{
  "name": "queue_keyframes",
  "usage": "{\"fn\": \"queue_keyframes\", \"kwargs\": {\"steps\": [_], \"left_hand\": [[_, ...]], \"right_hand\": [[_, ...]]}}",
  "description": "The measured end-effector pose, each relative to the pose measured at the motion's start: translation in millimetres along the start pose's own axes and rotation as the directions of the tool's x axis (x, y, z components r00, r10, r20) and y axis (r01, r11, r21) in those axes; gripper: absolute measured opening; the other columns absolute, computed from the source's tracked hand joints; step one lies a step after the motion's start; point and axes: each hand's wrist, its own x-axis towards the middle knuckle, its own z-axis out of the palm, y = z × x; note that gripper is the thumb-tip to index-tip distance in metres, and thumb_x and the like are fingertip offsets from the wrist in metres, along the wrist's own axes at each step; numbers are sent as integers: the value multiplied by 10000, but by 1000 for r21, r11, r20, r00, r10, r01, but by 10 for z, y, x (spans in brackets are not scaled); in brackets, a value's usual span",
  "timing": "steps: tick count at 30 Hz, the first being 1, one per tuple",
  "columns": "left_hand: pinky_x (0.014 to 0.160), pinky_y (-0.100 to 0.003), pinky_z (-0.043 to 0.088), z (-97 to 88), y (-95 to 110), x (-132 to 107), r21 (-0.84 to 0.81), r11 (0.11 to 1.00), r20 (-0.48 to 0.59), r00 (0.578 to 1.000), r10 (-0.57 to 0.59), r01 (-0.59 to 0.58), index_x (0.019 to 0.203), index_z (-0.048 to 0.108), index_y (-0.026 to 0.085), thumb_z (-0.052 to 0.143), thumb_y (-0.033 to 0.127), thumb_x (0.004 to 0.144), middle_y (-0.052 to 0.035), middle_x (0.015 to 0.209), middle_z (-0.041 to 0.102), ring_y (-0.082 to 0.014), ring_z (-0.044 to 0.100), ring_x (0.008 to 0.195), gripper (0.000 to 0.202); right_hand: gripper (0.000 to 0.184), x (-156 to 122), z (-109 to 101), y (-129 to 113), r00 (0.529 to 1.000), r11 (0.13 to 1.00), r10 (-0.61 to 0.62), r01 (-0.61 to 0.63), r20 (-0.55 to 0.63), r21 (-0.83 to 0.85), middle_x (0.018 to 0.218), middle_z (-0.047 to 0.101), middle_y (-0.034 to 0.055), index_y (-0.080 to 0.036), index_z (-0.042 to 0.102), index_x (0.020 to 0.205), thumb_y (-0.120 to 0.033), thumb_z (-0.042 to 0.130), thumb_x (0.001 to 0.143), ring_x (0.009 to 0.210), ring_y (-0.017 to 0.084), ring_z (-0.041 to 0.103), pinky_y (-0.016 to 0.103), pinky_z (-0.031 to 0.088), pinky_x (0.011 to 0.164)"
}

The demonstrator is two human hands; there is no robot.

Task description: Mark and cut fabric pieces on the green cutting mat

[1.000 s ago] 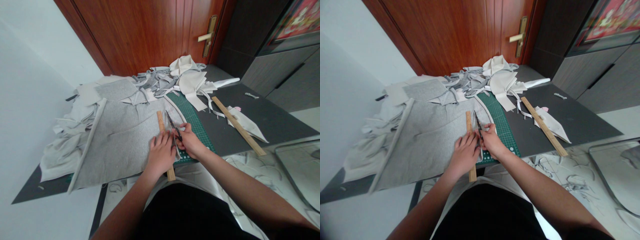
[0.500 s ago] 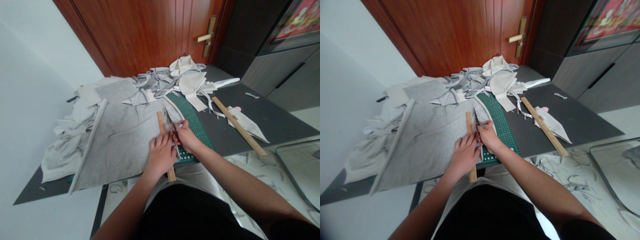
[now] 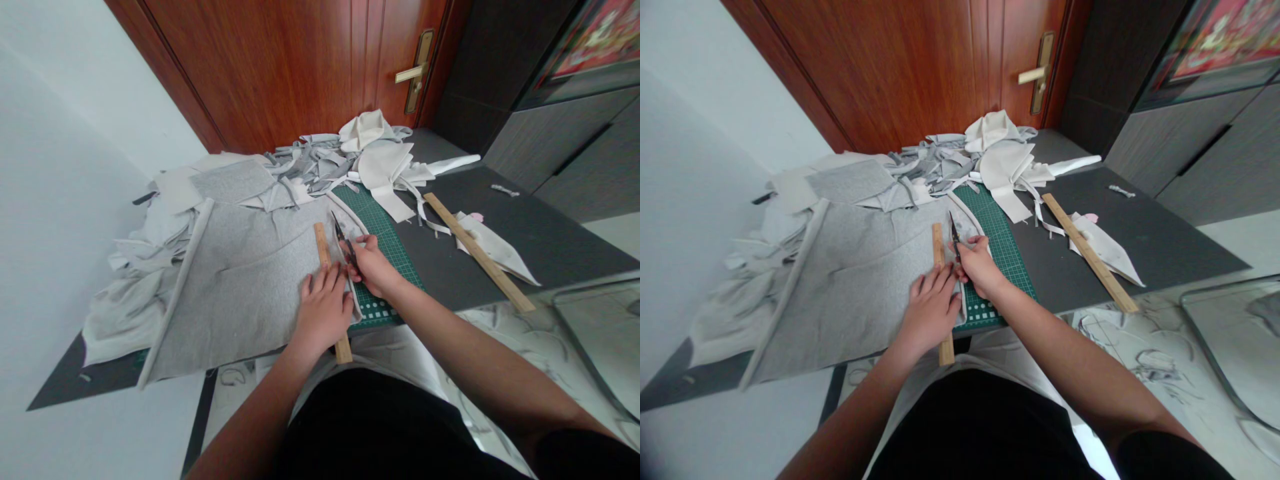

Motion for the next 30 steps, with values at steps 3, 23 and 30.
{"fn": "queue_keyframes", "kwargs": {"steps": [3, 23, 30], "left_hand": [[1249, -557, 232, -6, 7, -2, 26, 1000, 10, 1000, -7, 7, 1521, 442, 225, 370, 345, 1043, -49, 1657, 387, -274, 264, 1556, 498], [1252, -567, 219, 3, 9, -4, 8, 1000, -5, 1000, -18, 18, 1595, 341, 238, 369, 339, 1040, -29, 1662, 378, -273, 267, 1552, 564], [1246, -568, 229, 1, 13, -9, 8, 1000, -17, 1000, -10, 10, 1574, 379, 218, 356, 343, 1043, -26, 1657, 387, -273, 277, 1547, 546]], "right_hand": [[423, 63, 18, -21, 1000, 1000, 13, -13, -11, -7, 664, 473, -119, -303, 267, 1060, -328, 653, 889, 336, 61, 349, 134, 229, 305], [357, 332, 129, -80, 999, 999, 0, -2, -38, -52, 723, 486, -102, -306, 271, 1043, -299, 612, 936, 355, 56, 350, 134, 228, 312], [358, 303, 149, -48, 999, 998, -21, 20, -24, -58, 686, 460, -119, -313, 273, 1026, -270, 619, 945, 356, 58, 344, 126, 244, 327]]}}
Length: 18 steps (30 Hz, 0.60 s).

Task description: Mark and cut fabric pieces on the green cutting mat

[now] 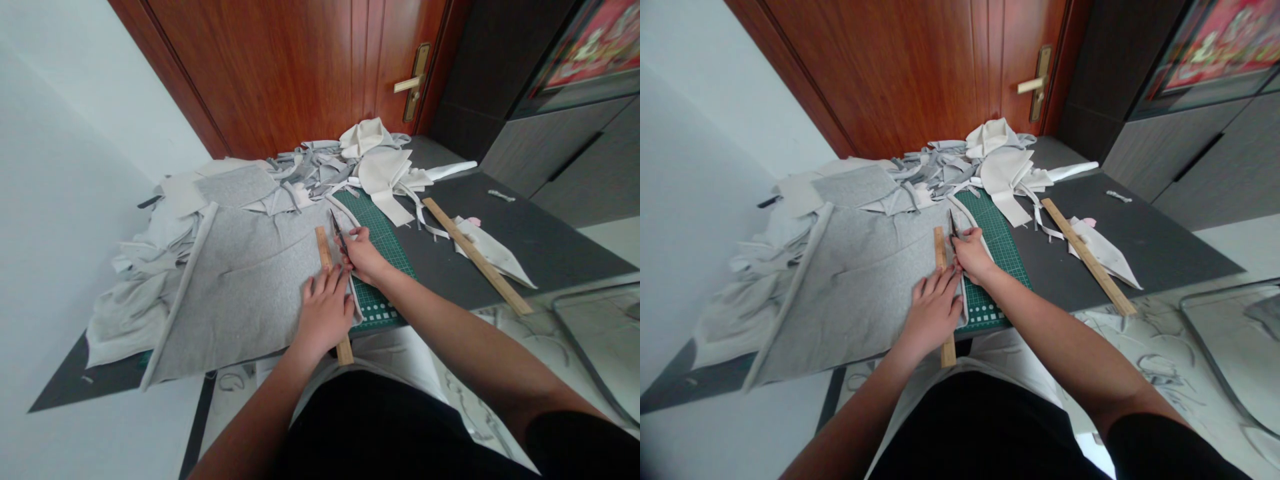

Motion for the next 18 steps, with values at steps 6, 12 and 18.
{"fn": "queue_keyframes", "kwargs": {"steps": [6, 12, 18], "left_hand": [[1250, -561, 221, -3, -1, 4, 2, 1000, 8, 1000, -6, 5, 1584, 361, 229, 364, 334, 1037, -40, 1658, 386, -275, 266, 1554, 557], [1252, -559, 215, -8, 1, 6, 10, 1000, 35, 999, -10, 10, 1581, 369, 238, 369, 336, 1035, -48, 1657, 387, -278, 266, 1554, 555], [1250, -552, 215, -10, 0, 5, 6, 1000, 26, 1000, -5, 5, 1572, 387, 221, 351, 339, 1040, -45, 1662, 377, -267, 264, 1555, 546]], "right_hand": [[358, 31, 11, -5, 1000, 1000, -6, 6, -3, -9, 663, 457, -126, -312, 265, 1027, -252, 609, 950, 350, 71, 355, 138, 263, 316], [372, 112, 38, -90, 1000, 1000, 2, -2, -16, -14, 657, 457, -123, -301, 259, 1020, -298, 625, 952, 356, 73, 349, 138, 243, 300], [371, 153, 27, -99, 1000, 1000, -6, 6, 3, -3, 667, 459, -119, -297, 268, 1019, -270, 631, 949, 374, 65, 359, 124, 247, 310]]}}
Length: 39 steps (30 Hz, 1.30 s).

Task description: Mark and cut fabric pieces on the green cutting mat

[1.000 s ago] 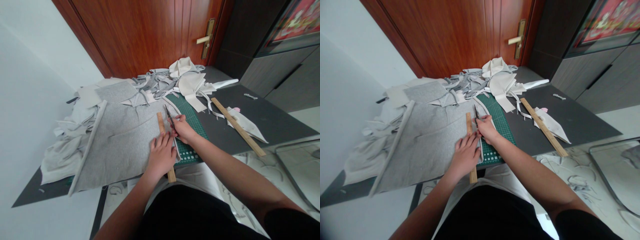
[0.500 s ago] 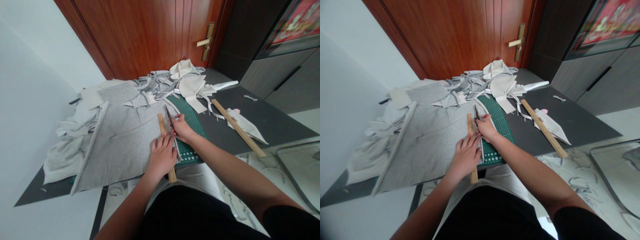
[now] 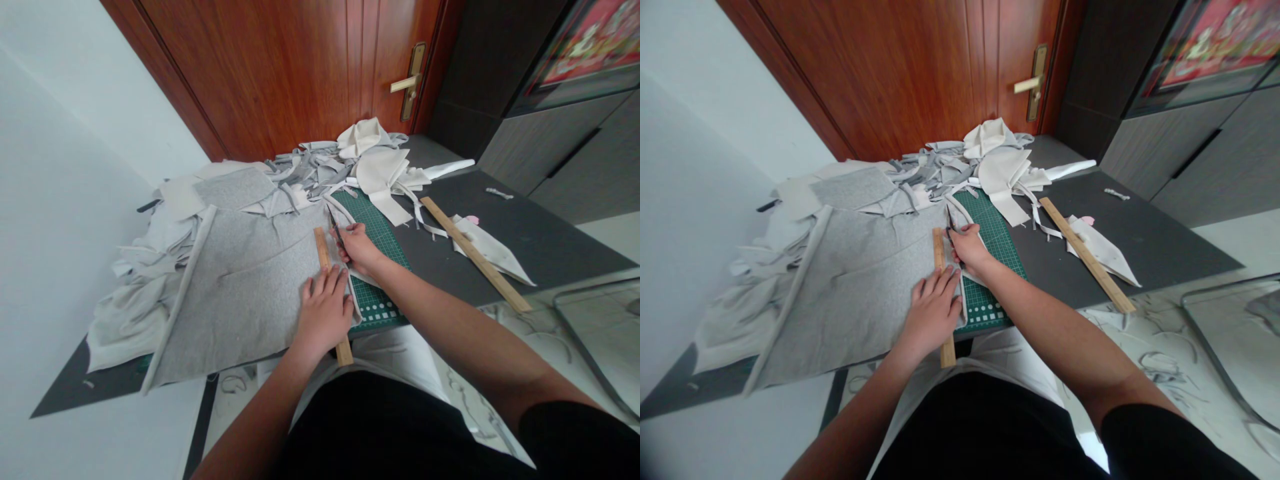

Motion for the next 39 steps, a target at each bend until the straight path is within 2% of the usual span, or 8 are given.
{"fn": "queue_keyframes", "kwargs": {"steps": [9, 23, 39], "left_hand": [[1250, -556, 217, -8, 4, 5, -8, 1000, 3, 1000, -2, 2, 1568, 391, 213, 346, 345, 1042, -41, 1662, 379, -264, 269, 1553, 544], [1254, -553, 208, 6, -9, 0, -7, 1000, -2, 1000, -3, 3, 1570, 392, 215, 353, 341, 1040, -25, 1664, 373, -256, 271, 1552, 547], [1257, -552, 198, 9, -7, -1, -15, 1000, -2, 1000, -6, 6, 1574, 380, 223, 349, 344, 1040, -30, 1667, 368, -258, 272, 1552, 549]], "right_hand": [[402, 78, -4, 46, 1000, 1000, -10, 10, 0, 9, 654, 472, -124, -300, 261, 1016, -220, 645, 927, 393, 74, 405, 122, 309, 329], [440, 347, 75, -43, 1000, 1000, -27, 27, -6, 9, 659, 451, -130, -303, 257, 998, -314, 689, 914, 389, 62, 371, 117, 285, 326], [406, 495, 31, -61, 999, 999, -49, 50, 18, -19, 635, 489, -128, -297, 275, 1005, -240, 669, 926, 393, 76, 432, 143, 411, 336]]}}
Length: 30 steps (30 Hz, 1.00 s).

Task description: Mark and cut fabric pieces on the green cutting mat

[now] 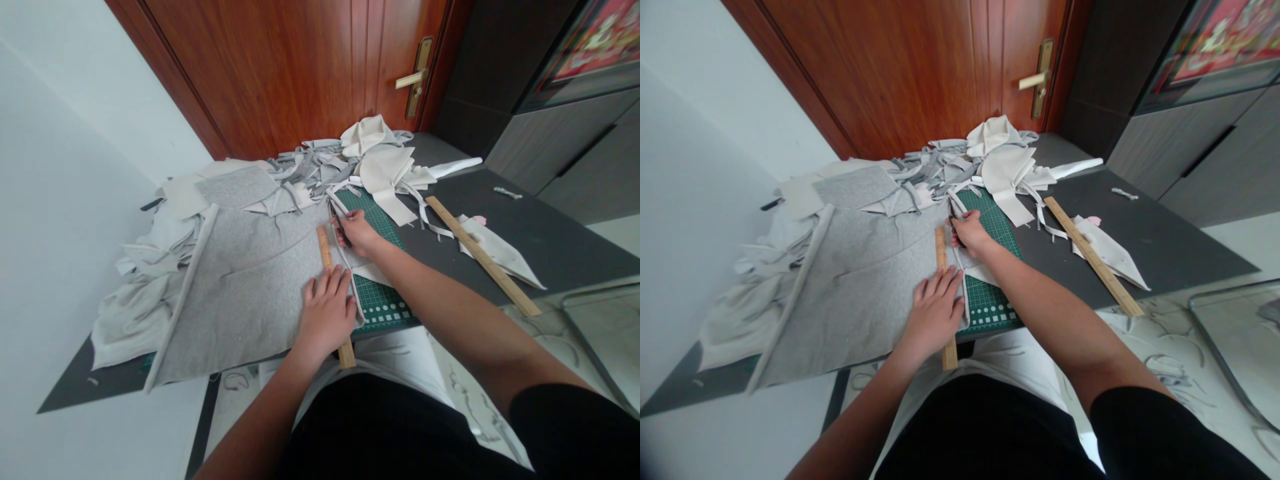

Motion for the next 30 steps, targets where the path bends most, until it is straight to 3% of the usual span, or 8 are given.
{"fn": "queue_keyframes", "kwargs": {"steps": [6, 17, 30], "left_hand": [[1253, -544, 213, -5, 3, 1, 3, 1000, 3, 1000, 1, -1, 1572, 380, 236, 361, 336, 1036, -35, 1667, 370, -257, 272, 1553, 546], [1249, -548, 221, 13, -7, -6, -3, 1000, 0, 1000, -2, 2, 1578, 373, 234, 359, 349, 1039, -23, 1671, 360, -257, 269, 1552, 551], [1239, -544, 235, -17, -2, -4, -6, 1000, 1, 1000, 8, -8, 1575, 375, 226, 362, 350, 1041, -22, 1673, 358, -257, 268, 1550, 548]], "right_hand": [[448, 20, -1, -39, 1000, 1000, 23, -23, -8, 10, 626, 487, -123, -292, 282, 996, -266, 719, 894, 404, 83, 440, 161, 434, 339], [491, 173, -5, -109, 999, 999, 15, -16, 31, 30, 609, 471, -128, -289, 313, 1012, -296, 777, 851, 384, 69, 391, 135, 329, 316], [374, 268, -14, -128, 999, 1000, 6, -6, 41, 15, 623, 529, -115, -278, 305, 985, -154, 653, 933, 393, 82, 475, 189, 489, 348]]}}
